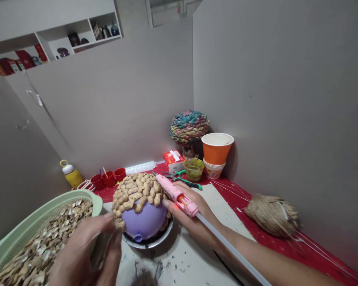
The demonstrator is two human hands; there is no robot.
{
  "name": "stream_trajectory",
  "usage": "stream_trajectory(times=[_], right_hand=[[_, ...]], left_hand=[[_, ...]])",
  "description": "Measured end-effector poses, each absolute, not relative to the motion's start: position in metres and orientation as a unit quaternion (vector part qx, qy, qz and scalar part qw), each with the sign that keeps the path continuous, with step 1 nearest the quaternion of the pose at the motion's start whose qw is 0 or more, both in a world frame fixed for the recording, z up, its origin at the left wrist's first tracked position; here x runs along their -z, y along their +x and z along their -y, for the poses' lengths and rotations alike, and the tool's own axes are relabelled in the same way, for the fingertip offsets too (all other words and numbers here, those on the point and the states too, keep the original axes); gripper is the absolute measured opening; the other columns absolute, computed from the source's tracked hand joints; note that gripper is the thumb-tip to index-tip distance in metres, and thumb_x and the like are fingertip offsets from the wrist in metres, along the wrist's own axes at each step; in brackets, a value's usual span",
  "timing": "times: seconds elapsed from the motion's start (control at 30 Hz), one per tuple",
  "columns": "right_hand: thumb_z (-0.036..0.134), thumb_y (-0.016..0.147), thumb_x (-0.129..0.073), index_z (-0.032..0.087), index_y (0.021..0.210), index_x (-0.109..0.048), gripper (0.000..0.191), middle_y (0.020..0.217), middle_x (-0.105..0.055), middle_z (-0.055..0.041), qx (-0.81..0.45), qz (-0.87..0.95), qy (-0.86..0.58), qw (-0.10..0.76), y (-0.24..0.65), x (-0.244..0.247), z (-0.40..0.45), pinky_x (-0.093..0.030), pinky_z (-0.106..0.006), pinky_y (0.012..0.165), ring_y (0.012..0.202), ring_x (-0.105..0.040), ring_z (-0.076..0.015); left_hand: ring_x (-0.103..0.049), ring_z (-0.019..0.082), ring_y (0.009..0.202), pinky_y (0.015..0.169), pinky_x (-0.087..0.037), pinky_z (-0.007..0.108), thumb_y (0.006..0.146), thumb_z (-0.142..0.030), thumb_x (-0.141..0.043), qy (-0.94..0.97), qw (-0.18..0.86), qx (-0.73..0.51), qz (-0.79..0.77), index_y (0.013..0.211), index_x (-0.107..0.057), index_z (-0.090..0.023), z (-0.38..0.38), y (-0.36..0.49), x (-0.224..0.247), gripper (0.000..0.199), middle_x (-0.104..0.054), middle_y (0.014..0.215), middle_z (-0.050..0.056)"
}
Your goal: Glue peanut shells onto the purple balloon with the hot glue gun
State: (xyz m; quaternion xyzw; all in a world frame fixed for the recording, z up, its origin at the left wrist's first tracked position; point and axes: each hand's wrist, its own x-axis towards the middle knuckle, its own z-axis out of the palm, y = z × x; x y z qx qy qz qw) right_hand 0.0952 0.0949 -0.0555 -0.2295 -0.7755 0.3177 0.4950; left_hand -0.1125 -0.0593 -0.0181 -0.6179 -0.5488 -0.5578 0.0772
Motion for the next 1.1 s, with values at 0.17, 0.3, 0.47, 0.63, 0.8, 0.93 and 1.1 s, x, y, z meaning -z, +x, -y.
stream_trajectory(times=[0.17, 0.3, 0.47, 0.63, 0.8, 0.93, 1.1], right_hand=[[0.026, 0.091, -0.054, 0.02, 0.091, -0.057, 0.007, 0.09, -0.059, -0.0051, -0.311, 0.778, -0.231, 0.494, 0.096, 0.056, -0.096, -0.047, -0.033, 0.076, 0.083, -0.057, -0.0207], [0.026, 0.091, -0.053, 0.019, 0.092, -0.058, 0.009, 0.091, -0.06, -0.0063, -0.312, 0.778, -0.233, 0.493, 0.096, 0.056, -0.096, -0.047, -0.035, 0.076, 0.083, -0.057, -0.0216], [0.025, 0.09, -0.054, 0.02, 0.081, -0.051, 0.01, 0.091, -0.059, -0.0063, -0.319, 0.778, -0.234, 0.489, 0.097, 0.056, -0.097, -0.047, -0.036, 0.077, 0.084, -0.056, -0.021], [0.025, 0.09, -0.053, 0.021, 0.077, -0.045, 0.015, 0.09, -0.057, -0.0064, -0.32, 0.777, -0.225, 0.493, 0.097, 0.056, -0.097, -0.046, -0.035, 0.077, 0.083, -0.055, -0.0206], [0.025, 0.09, -0.053, 0.02, 0.078, -0.048, 0.013, 0.088, -0.056, -0.0057, -0.311, 0.778, -0.221, 0.499, 0.097, 0.056, -0.099, -0.045, -0.035, 0.076, 0.081, -0.053, -0.0197], [0.025, 0.09, -0.053, 0.019, 0.083, -0.053, 0.01, 0.086, -0.054, -0.0052, -0.299, 0.782, -0.22, 0.5, 0.097, 0.056, -0.099, -0.044, -0.035, 0.074, 0.08, -0.052, -0.0199], [0.025, 0.09, -0.053, 0.018, 0.084, -0.054, 0.009, 0.086, -0.055, -0.0058, -0.3, 0.782, -0.214, 0.503, 0.097, 0.055, -0.099, -0.044, -0.035, 0.073, 0.079, -0.051, -0.0203]], left_hand=[[-0.062, 0.018, 0.08, 0.071, -0.05, 0.029, 0.081, -0.005, -0.061, -0.709, 0.205, 0.446, 0.506, 0.113, -0.062, -0.03, 0.032, -0.095, 0.006, 0.04, -0.066, 0.091, 0.001], [-0.06, 0.019, 0.083, 0.07, -0.049, 0.029, 0.082, -0.009, -0.061, -0.734, 0.233, 0.368, 0.521, 0.11, -0.062, -0.024, 0.019, -0.109, 0.004, 0.032, -0.061, 0.095, 0.005], [-0.057, 0.02, 0.09, 0.076, -0.047, 0.032, 0.085, -0.009, -0.057, -0.743, 0.215, 0.347, 0.531, 0.107, -0.061, -0.024, 0.007, -0.111, 0.007, 0.027, -0.056, 0.1, 0.006], [-0.055, 0.02, 0.093, 0.079, -0.047, 0.032, 0.085, -0.007, -0.056, -0.753, 0.209, 0.341, 0.523, 0.107, -0.06, -0.023, 0.006, -0.11, 0.009, 0.028, -0.055, 0.101, 0.006], [-0.056, 0.019, 0.094, 0.079, -0.047, 0.031, 0.086, -0.01, -0.059, -0.752, 0.201, 0.352, 0.519, 0.105, -0.061, -0.022, 0.001, -0.112, 0.01, 0.023, -0.056, 0.102, 0.006], [-0.056, 0.019, 0.095, 0.08, -0.047, 0.032, 0.087, -0.011, -0.059, -0.748, 0.18, 0.359, 0.528, 0.103, -0.062, -0.021, 0.0, -0.112, 0.009, 0.019, -0.057, 0.102, 0.006], [-0.056, 0.018, 0.091, 0.077, -0.046, 0.032, 0.087, -0.012, -0.059, -0.749, 0.181, 0.358, 0.528, 0.1, -0.062, -0.021, 0.0, -0.111, 0.007, 0.016, -0.057, 0.099, 0.005]])
